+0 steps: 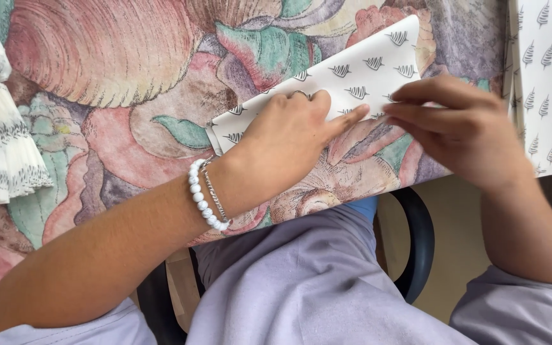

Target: Folding and gluing printed paper sheets to assemble food packaging pockets.

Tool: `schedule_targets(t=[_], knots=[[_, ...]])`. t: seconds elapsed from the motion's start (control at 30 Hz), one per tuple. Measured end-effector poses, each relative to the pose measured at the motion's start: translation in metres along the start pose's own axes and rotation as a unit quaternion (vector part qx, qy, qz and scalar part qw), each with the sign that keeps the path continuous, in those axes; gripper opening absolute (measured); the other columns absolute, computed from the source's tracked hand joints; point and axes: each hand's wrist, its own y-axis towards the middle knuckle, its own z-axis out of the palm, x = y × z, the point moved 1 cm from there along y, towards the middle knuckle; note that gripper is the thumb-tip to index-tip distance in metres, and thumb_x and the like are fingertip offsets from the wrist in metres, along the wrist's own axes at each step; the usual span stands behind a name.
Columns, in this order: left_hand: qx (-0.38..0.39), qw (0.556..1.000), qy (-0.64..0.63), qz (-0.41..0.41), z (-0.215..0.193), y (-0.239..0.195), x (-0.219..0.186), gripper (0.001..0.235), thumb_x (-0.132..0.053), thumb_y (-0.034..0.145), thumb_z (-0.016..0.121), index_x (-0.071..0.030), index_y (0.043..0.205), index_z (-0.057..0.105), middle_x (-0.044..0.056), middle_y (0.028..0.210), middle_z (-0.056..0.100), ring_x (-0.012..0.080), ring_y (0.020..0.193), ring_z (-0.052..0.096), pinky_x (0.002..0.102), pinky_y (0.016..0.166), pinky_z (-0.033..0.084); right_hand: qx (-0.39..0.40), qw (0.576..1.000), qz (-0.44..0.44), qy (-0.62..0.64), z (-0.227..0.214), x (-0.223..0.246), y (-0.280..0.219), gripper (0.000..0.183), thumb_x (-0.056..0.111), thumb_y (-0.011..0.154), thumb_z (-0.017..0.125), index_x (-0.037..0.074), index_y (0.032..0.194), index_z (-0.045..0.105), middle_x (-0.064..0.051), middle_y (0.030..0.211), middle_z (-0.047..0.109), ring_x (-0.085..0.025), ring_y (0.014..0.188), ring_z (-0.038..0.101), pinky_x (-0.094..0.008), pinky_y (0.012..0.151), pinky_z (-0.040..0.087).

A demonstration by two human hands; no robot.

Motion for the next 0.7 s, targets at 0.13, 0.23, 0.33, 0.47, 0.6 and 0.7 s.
schedule_targets(t=[0.13, 0.23, 0.33, 0.47, 0.6, 0.7], knots=[[-0.137, 0.99, -0.024, 0.006, 0.006, -0.017, 0.006, 0.055, -0.009, 0.094, 0.053, -0.019, 0.148, 0.048, 0.0, 0.09, 0.053, 0.0122, 0.066, 0.05, 0.029, 0.059, 0.045, 0.037, 0.993, -0.069, -0.087, 0.022, -0.008, 0.001, 0.015, -0.008, 0.099, 0.074, -0.002, 0.112, 0.079, -0.013, 0.108, 0.071, -0.027, 0.089, 0.068, -0.035, 0.075, 0.059], [-0.218, 0.971, -0.091, 0.024, 0.011, -0.039, 0.012, 0.039, 0.003, 0.093, 0.053, -0.005, 0.13, 0.063, 0.009, 0.1, 0.058, 0.0215, 0.082, 0.055, 0.033, 0.073, 0.051, 0.04, 0.984, -0.092, -0.15, 0.029, -0.012, -0.005, 0.021, -0.009, 0.101, 0.068, 0.002, 0.116, 0.078, -0.008, 0.114, 0.07, -0.025, 0.093, 0.068, -0.033, 0.074, 0.058], [-0.253, 0.957, -0.135, 0.05, 0.016, -0.058, 0.016, 0.032, 0.006, 0.096, 0.052, -0.002, 0.123, 0.068, 0.015, 0.106, 0.063, 0.0289, 0.094, 0.057, 0.039, 0.083, 0.053, 0.036, 0.976, -0.1, -0.19, 0.028, -0.014, -0.009, 0.024, -0.01, 0.101, 0.067, 0.004, 0.117, 0.078, -0.006, 0.116, 0.07, -0.023, 0.094, 0.069, -0.031, 0.071, 0.057], [-0.275, 0.945, -0.168, 0.047, 0.022, -0.066, 0.015, 0.032, 0.002, 0.099, 0.05, -0.002, 0.123, 0.071, 0.017, 0.113, 0.066, 0.0327, 0.102, 0.059, 0.045, 0.094, 0.052, 0.043, 0.973, -0.105, -0.2, 0.025, -0.013, -0.009, 0.024, -0.009, 0.099, 0.071, 0.005, 0.118, 0.077, -0.007, 0.117, 0.072, -0.023, 0.095, 0.07, -0.03, 0.077, 0.059], [-0.278, 0.945, -0.168, 0.043, 0.019, -0.063, 0.014, 0.032, -0.001, 0.099, 0.051, -0.002, 0.123, 0.071, 0.015, 0.11, 0.064, 0.0329, 0.103, 0.059, 0.045, 0.094, 0.05, 0.031, 0.975, -0.121, -0.184, 0.026, 0.003, 0.005, 0.028, 0.008, 0.102, 0.073, 0.006, 0.13, 0.072, -0.011, 0.116, 0.073, -0.022, 0.094, 0.071, -0.033, 0.08, 0.062], [-0.275, 0.95, -0.141, 0.036, 0.021, -0.063, 0.012, 0.03, -0.005, 0.098, 0.054, -0.004, 0.122, 0.072, 0.013, 0.111, 0.064, 0.03, 0.1, 0.058, 0.043, 0.091, 0.049, 0.019, 0.98, -0.132, -0.146, 0.027, 0.002, 0.001, 0.01, 0.005, 0.102, 0.075, 0.001, 0.112, 0.076, -0.011, 0.109, 0.067, -0.026, 0.091, 0.066, -0.036, 0.078, 0.058]])
